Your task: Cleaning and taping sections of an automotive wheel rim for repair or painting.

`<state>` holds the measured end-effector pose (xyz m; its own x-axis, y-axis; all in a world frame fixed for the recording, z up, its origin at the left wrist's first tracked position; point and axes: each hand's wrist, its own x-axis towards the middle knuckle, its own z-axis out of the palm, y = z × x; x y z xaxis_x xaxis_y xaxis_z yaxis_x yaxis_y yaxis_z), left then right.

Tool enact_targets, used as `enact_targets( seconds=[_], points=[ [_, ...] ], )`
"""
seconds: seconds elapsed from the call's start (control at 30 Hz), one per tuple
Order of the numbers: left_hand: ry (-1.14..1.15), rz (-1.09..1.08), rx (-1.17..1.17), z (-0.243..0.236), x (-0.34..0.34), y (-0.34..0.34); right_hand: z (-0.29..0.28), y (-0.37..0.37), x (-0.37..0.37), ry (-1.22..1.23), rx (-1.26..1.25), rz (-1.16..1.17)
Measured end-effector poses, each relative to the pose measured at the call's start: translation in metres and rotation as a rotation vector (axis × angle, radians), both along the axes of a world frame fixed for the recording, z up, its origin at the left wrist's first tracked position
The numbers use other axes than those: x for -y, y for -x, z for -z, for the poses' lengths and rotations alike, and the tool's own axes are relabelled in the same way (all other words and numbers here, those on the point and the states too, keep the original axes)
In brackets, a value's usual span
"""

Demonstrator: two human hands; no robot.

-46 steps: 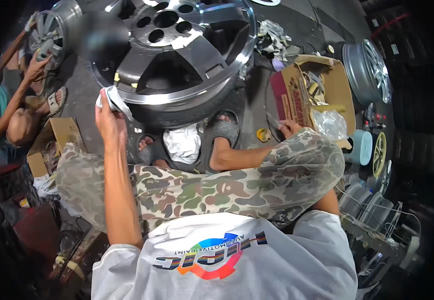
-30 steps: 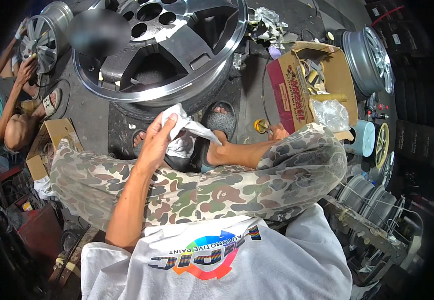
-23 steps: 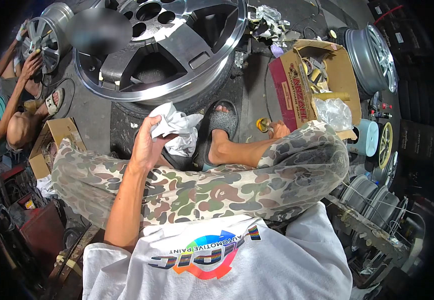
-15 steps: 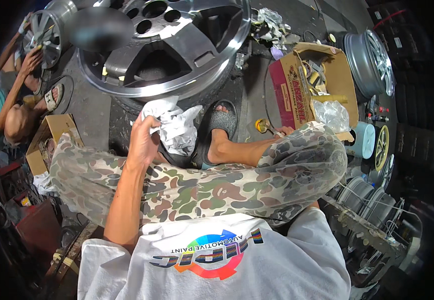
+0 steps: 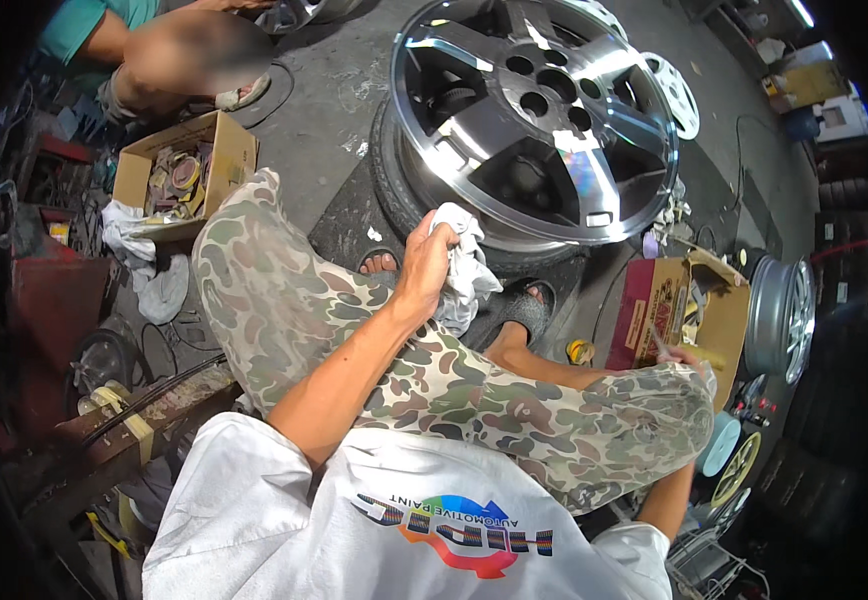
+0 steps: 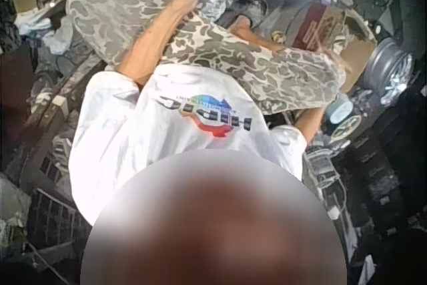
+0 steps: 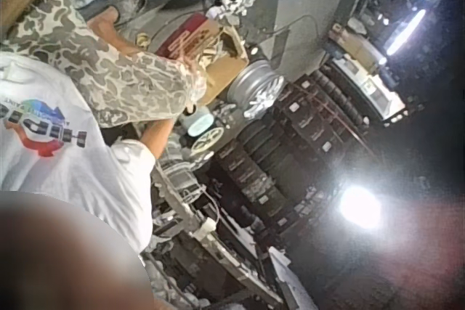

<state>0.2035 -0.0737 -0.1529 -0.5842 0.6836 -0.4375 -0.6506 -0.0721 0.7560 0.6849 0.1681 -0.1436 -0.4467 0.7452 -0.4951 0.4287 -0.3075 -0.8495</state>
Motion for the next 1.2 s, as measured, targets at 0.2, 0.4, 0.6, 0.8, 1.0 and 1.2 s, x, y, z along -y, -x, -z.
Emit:
enact_targets(
  seconds=[0.2,0.4,0.6,0.8,1.0,1.2],
  points=[
    [-0.047,-0.175,0.075,-0.003,0.001,0.007,-0.137,0.142,-0.052,-0.355,0.252,-0.288],
    [-0.012,-0.271,0.060,0.004,0.000,0.014,-0.189,0.309,-0.013,-0.515,0.139,-0.615],
    [0.046,-0.425,0.156,0.022,0.003,0.027,-0.193,0.425,0.017,-0.871,0.033,-0.961],
    [0.023,-0.497,0.191,0.011,0.003,0.034,-0.182,0.492,0.021,-1.059,0.104,-1.124],
    [0.019,-0.456,0.204,-0.012,0.005,0.031,-0.179,0.517,0.020,-1.275,0.058,-1.222],
    [0.150,-0.469,0.196,0.001,0.003,0.032,-0.176,0.530,0.017,-1.328,0.128,-1.266]
  ],
)
